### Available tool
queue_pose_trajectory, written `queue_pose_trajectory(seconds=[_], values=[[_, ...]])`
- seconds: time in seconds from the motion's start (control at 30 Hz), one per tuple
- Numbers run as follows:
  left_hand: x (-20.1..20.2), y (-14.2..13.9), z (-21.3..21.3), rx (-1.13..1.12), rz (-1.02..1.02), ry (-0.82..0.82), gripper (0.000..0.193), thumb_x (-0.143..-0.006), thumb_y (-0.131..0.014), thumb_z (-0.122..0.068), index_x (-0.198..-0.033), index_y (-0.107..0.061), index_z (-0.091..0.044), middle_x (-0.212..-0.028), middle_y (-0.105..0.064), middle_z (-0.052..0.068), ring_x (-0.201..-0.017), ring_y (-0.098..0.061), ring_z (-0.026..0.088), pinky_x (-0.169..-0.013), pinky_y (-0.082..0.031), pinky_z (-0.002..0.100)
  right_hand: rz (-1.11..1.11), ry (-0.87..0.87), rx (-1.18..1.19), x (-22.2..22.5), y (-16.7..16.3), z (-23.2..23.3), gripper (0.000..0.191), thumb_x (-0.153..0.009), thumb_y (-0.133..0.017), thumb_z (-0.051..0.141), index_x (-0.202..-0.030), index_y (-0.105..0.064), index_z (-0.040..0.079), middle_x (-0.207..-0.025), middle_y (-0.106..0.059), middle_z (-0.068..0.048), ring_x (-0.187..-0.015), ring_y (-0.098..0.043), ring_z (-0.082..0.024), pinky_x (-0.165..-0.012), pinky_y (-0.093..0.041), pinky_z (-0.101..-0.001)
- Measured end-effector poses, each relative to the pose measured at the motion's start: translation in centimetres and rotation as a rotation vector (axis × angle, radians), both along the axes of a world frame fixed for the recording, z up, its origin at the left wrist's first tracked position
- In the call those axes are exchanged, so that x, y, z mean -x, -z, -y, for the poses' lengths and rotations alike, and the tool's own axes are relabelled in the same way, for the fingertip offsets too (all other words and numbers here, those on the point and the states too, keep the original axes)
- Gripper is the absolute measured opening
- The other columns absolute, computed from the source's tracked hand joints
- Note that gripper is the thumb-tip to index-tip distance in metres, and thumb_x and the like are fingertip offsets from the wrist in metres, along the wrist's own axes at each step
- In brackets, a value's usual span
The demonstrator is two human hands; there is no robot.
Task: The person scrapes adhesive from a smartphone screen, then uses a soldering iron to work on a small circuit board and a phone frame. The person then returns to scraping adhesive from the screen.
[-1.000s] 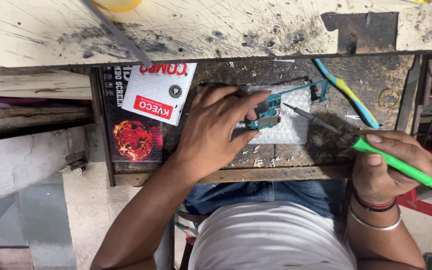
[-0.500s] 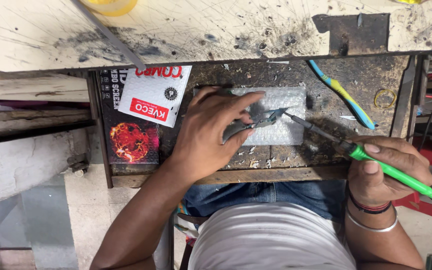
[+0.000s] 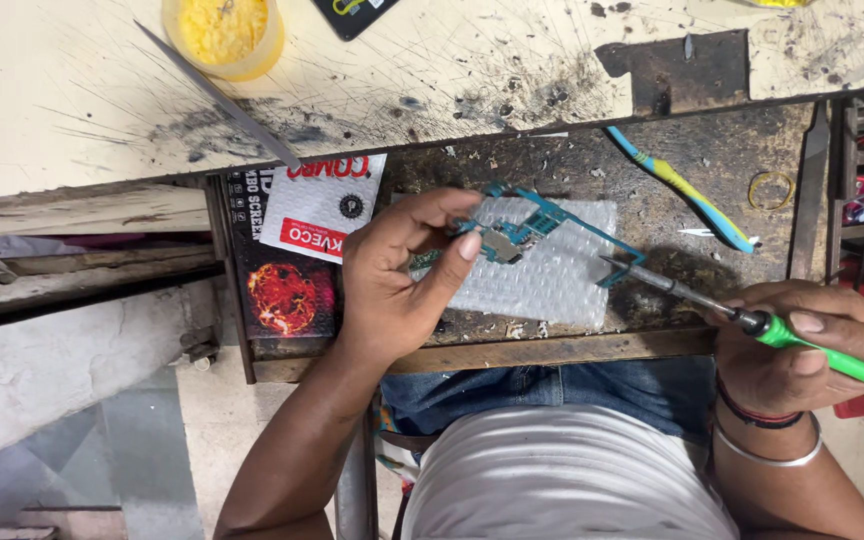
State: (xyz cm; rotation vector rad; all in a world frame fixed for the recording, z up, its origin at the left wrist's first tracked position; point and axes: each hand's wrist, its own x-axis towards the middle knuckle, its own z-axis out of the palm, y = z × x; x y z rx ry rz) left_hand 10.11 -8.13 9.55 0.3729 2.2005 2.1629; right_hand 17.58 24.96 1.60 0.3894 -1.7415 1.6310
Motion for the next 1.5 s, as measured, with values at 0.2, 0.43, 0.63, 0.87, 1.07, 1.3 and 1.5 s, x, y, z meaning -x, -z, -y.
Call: queue_pose_trajectory(seconds=[0.2, 0.43, 0.63, 0.87, 1.07, 1.3, 1.5], values=[[-0.3, -2.3, -0.1, -0.091, 0.06, 0.008, 0.029, -0.111, -0.065, -0.008, -0.138, -0.058, -0.001, -0.112, -0.054, -0.001, -0.091, -0.052, 0.002, -0.081, -0.048, 0.017, 0.04, 0.026, 0.065, -0.8, 0.8, -1.0, 0.043, -0.111, -0.058, 0.044, -0.114, -0.046, 0.002, -0.087, -0.056, -0.016, -0.061, -0.065, -0.025, -0.055, -0.055, -0.0356], [0.6, -2.1, -2.8, 0.076, 0.012, -0.122, 0.023, -0.111, -0.064, -0.013, -0.133, -0.062, -0.007, -0.104, -0.058, -0.003, -0.076, -0.047, -0.002, -0.067, -0.041, 0.017, 0.088, 0.058, 0.324, -2.2, 3.6, -2.8, 0.036, -0.117, -0.051, 0.04, -0.118, -0.046, 0.004, -0.087, -0.05, -0.013, -0.059, -0.058, -0.02, -0.058, -0.051, -0.0328], [1.8, -1.2, -5.1, -0.04, 0.033, -0.077, 0.026, -0.113, -0.063, -0.017, -0.138, -0.061, -0.008, -0.108, -0.065, -0.002, -0.09, -0.056, 0.0, -0.076, -0.051, 0.019, 0.121, 0.002, 0.351, -2.4, 3.6, -3.0, 0.032, -0.12, -0.052, 0.037, -0.125, -0.045, 0.006, -0.09, -0.052, -0.012, -0.067, -0.063, -0.02, -0.065, -0.054, -0.033], [3.1, -2.1, -4.9, 0.304, -0.07, 0.082, 0.03, -0.104, -0.07, -0.021, -0.132, -0.069, -0.014, -0.113, -0.077, 0.007, -0.088, -0.075, 0.01, -0.071, -0.059, 0.027, 0.176, 0.035, 0.146, -1.4, 0.6, -2.1, 0.036, -0.113, -0.063, 0.037, -0.116, -0.049, 0.004, -0.084, -0.058, -0.015, -0.06, -0.064, -0.022, -0.056, -0.054, -0.0349], [4.3, -0.6, -5.9, 0.548, -0.115, 0.167, 0.031, -0.098, -0.069, -0.025, -0.127, -0.072, -0.016, -0.103, -0.076, 0.01, -0.076, -0.074, 0.024, -0.07, -0.059, 0.038, 0.127, -0.014, -0.058, -1.0, -1.5, -1.5, 0.039, -0.105, -0.075, 0.036, -0.102, -0.061, 0.0, -0.079, -0.067, -0.018, -0.067, -0.072, -0.025, -0.064, -0.062, -0.0351], [3.6, 1.7, -5.6, 0.534, -0.295, 0.15, 0.027, -0.101, -0.071, -0.027, -0.125, -0.071, -0.015, -0.098, -0.073, 0.01, -0.084, -0.072, 0.03, -0.074, -0.058, 0.043, 0.162, 0.021, -0.298, -2.7, -2.1, -0.7, 0.038, -0.108, -0.075, 0.033, -0.101, -0.065, -0.003, -0.083, -0.07, -0.019, -0.076, -0.076, -0.028, -0.072, -0.065, -0.0323], [2.8, 2.0, -5.3, 0.543, -0.315, 0.119, 0.031, -0.1, -0.074, -0.027, -0.128, -0.069, -0.015, -0.097, -0.072, 0.009, -0.083, -0.072, 0.027, -0.074, -0.059, 0.04, 0.188, -0.008, -0.422, -3.9, -2.7, 0.2, 0.035, -0.111, -0.069, 0.031, -0.104, -0.064, -0.002, -0.085, -0.07, -0.018, -0.081, -0.077, -0.027, -0.074, -0.065, -0.0335]])
